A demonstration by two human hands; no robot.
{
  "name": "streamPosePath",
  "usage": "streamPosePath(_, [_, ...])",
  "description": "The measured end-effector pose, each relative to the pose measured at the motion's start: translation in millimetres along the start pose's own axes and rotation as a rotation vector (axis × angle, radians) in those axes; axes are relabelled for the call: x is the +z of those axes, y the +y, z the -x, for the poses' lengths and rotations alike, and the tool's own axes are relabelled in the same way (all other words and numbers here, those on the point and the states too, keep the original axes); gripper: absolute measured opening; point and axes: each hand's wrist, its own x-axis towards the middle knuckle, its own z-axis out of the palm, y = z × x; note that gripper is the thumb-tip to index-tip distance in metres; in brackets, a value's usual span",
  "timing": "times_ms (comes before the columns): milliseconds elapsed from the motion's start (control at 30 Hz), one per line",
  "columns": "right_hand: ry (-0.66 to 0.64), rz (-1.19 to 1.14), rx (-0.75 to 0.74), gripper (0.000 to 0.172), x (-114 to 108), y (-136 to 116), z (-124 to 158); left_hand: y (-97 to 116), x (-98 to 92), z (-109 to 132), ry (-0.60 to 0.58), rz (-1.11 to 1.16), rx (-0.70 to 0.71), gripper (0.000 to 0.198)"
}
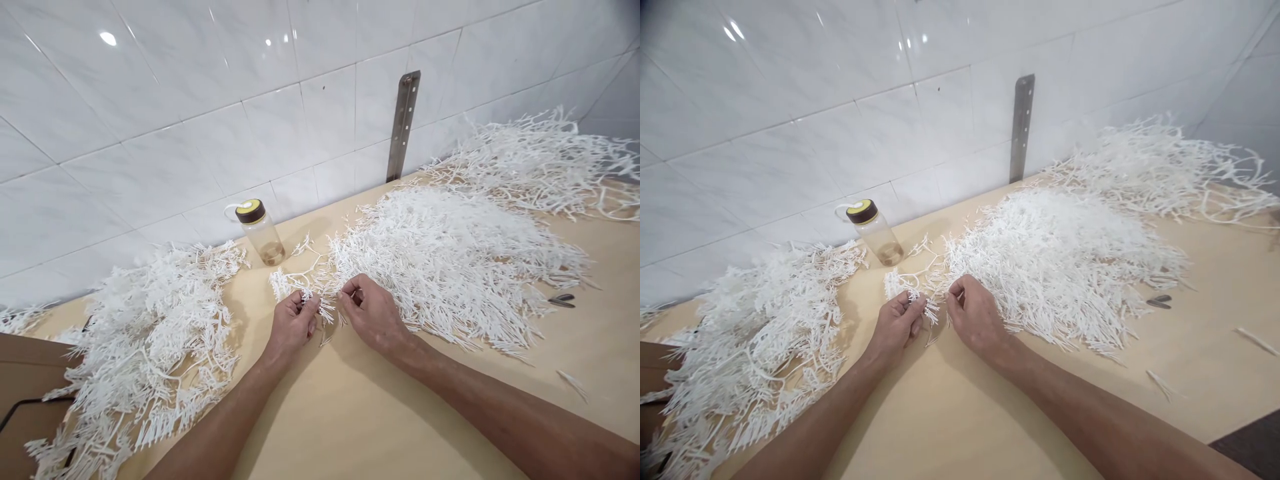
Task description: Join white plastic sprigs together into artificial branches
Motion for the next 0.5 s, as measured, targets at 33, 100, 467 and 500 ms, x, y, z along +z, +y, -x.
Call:
streamPosePath(33, [0.017, 0.007, -0.021, 0.005, -1, -1, -1, 0, 0.1, 0, 0.001, 0.0, -0.003, 0.042])
streamPosePath(100, [0.021, -0.003, -0.074, 0.005, -3, -6, -2, 0, 0.5, 0, 0.001, -0.001, -0.001, 0.042])
streamPosePath(467, [-0.317, -0.304, 0.169, 0.021, -2, -17, 0, -6, 0.3, -3, 0.002, -0.013, 0.061, 0.039])
streamPosePath(500, [-0.314, -0.303, 0.165, 0.021, -2, -18, 0, -6, 0.1, -3, 0.002, -0.011, 0.058, 0.038])
